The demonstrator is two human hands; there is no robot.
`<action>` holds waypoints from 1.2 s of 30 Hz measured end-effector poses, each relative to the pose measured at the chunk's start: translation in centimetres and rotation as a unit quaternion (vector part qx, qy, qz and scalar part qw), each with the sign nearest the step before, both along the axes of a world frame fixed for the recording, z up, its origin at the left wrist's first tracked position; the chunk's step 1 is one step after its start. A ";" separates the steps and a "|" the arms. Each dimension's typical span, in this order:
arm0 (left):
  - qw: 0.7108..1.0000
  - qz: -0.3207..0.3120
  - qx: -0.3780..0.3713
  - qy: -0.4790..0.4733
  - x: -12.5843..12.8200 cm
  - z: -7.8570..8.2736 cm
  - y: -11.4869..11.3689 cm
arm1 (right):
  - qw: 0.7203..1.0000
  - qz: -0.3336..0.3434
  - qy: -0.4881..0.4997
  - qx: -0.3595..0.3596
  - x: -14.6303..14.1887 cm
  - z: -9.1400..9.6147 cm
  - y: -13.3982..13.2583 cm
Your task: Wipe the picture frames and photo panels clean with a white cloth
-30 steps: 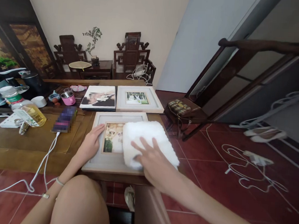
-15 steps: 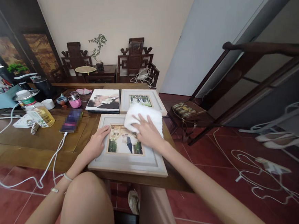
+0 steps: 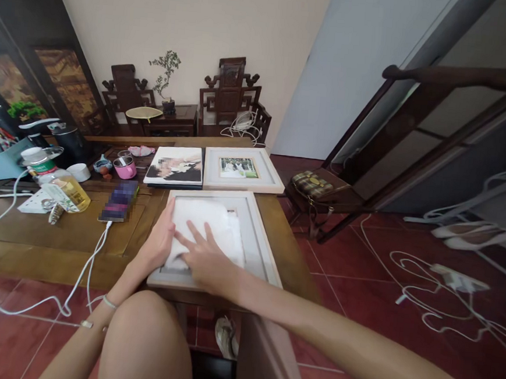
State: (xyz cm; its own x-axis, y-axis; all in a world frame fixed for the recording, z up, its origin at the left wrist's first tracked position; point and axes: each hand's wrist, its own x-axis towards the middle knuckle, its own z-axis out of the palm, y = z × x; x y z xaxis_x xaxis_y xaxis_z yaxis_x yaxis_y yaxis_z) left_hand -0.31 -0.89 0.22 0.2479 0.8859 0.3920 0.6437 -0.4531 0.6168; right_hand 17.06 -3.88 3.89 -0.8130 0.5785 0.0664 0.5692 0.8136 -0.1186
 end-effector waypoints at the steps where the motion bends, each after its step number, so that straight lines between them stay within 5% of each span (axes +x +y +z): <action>1: 1.000 0.001 -0.006 0.010 0.0 0.0 0.0 | 1.000 0.015 0.001 -0.009 0.7 0.2 -1.0; 6: 0.995 0.018 -0.030 0.088 0.2 -0.3 0.1 | 0.997 -0.039 -0.012 -0.071 6.0 1.0 -3.8; 13: 0.993 0.002 0.021 0.114 -0.2 -1.3 0.9 | 0.988 -0.148 0.037 0.021 12.4 0.0 -1.7; 18: 0.992 0.000 0.022 0.124 -0.2 -1.1 0.9 | 0.972 -0.225 0.047 0.057 11.1 0.0 4.0; 22: 0.990 -0.008 0.030 0.135 -0.2 -1.0 0.8 | 0.987 -0.149 0.037 0.048 6.0 1.0 7.5; 27: 0.991 -0.028 0.029 0.129 -0.1 -0.9 0.7 | 0.995 -0.089 -0.016 0.046 1.2 0.8 7.9; 30: 0.992 -0.023 0.024 0.119 -0.1 -0.9 0.7 | 0.993 -0.105 -0.027 0.051 2.3 0.4 7.5; 36: 0.993 -0.006 0.017 0.116 -0.1 -0.6 0.7 | 0.982 -0.172 -0.045 0.064 9.6 0.9 7.1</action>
State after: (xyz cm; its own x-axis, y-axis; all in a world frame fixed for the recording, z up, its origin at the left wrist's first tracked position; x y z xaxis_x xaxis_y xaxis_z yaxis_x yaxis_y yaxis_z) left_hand -0.39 -0.18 -0.41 0.3461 0.8695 0.3524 0.7603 -0.4800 0.4376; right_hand 26.63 3.22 4.81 -0.5770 0.8113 0.0938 0.8163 0.5766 0.0349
